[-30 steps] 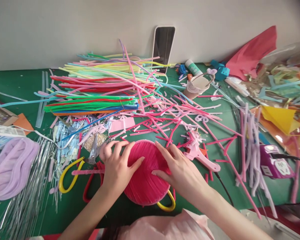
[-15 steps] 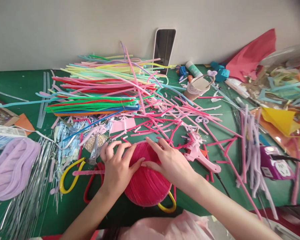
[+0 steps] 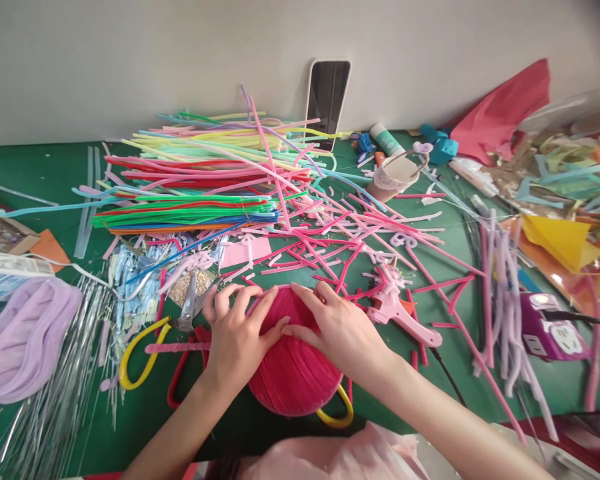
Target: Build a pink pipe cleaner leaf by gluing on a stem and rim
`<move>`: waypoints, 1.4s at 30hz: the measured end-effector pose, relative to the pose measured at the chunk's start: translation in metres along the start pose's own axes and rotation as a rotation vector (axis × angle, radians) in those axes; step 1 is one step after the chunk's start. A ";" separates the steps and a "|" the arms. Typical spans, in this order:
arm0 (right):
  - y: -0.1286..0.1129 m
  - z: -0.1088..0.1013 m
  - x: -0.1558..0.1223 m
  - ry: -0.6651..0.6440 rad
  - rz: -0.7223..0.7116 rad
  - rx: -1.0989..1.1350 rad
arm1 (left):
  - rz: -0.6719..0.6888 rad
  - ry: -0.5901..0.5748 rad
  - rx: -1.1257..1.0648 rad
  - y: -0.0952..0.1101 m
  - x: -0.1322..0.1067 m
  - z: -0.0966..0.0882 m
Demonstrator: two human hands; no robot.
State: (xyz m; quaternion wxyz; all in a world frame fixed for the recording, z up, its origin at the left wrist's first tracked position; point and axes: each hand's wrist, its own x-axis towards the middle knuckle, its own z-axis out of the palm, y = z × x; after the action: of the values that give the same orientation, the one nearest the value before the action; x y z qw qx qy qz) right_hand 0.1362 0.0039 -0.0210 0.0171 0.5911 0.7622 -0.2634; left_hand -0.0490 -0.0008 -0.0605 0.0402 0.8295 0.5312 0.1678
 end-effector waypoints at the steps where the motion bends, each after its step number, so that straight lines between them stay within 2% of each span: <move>1: 0.001 0.000 -0.001 0.003 0.001 0.009 | -0.006 -0.004 -0.004 0.000 0.000 0.000; 8: 0.018 0.000 -0.011 0.141 0.087 0.063 | -0.003 -0.001 -0.028 -0.001 0.002 0.001; 14: 0.019 0.007 -0.017 0.087 0.098 0.004 | 0.011 0.049 -0.023 -0.002 0.003 0.002; 20: 0.016 0.009 -0.017 0.082 0.094 -0.044 | 0.031 0.007 -0.036 0.003 0.006 0.002; 26: 0.017 0.010 -0.017 0.077 0.092 0.010 | 0.039 -0.009 -0.017 0.012 0.010 0.007; 42: 0.012 0.004 -0.016 0.026 0.111 0.042 | 0.062 0.036 -0.020 0.012 0.007 0.011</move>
State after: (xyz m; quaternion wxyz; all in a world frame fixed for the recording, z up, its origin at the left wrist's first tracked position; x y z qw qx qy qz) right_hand 0.1513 -0.0099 -0.0237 0.0094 0.6362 0.7227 -0.2700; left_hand -0.0327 0.0020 -0.0661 0.0338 0.8419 0.5041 0.1894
